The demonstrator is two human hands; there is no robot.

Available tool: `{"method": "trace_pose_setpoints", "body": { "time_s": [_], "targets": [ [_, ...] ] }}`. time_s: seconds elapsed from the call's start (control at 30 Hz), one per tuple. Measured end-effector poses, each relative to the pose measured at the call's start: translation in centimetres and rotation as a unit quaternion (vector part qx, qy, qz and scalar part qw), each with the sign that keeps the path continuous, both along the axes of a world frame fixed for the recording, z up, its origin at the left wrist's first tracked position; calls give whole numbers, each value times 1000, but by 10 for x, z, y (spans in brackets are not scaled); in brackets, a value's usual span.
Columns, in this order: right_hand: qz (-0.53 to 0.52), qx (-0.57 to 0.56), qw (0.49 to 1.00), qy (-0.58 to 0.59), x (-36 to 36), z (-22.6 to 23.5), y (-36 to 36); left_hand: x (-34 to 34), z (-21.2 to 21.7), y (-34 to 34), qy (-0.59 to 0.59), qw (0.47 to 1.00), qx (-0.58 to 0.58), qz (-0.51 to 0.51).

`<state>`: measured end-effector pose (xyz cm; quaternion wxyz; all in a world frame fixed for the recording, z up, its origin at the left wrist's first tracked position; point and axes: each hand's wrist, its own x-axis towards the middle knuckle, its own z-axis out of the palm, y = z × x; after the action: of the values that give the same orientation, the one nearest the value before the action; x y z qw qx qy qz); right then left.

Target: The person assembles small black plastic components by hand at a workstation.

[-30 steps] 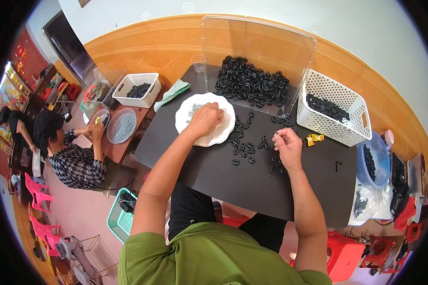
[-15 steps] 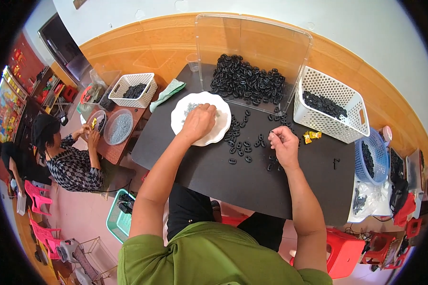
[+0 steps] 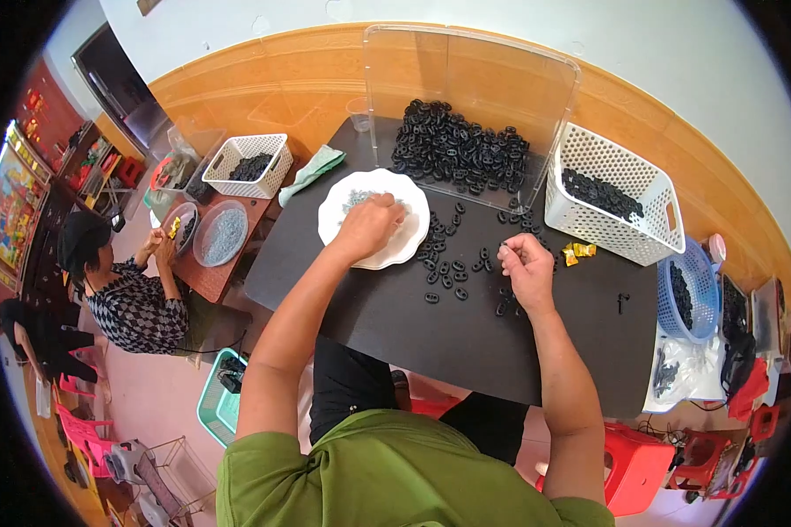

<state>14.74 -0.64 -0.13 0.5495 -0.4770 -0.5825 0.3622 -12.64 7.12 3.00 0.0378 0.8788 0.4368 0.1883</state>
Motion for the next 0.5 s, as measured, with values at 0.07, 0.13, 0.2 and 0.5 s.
{"method": "trace_pose_setpoints", "body": {
  "time_s": [0.07, 0.13, 0.2, 0.5],
  "targets": [
    [-5, -1, 1000, -8, 2, -1, 0, 3, 0, 3, 17, 1000, 18, -11],
    [-3, 0, 1000, -1, 2, 0, 0, 6, 2, 8, 39, 999, -2, -28],
    [-3, 2, 1000, 5, 1, 1, 0, 7, 2, 12, 55, 998, 5, -34],
    [35, -72, 993, 90, 1, 10, -2, 24, 21, -8, -187, 973, -136, 7]
  ]
}}
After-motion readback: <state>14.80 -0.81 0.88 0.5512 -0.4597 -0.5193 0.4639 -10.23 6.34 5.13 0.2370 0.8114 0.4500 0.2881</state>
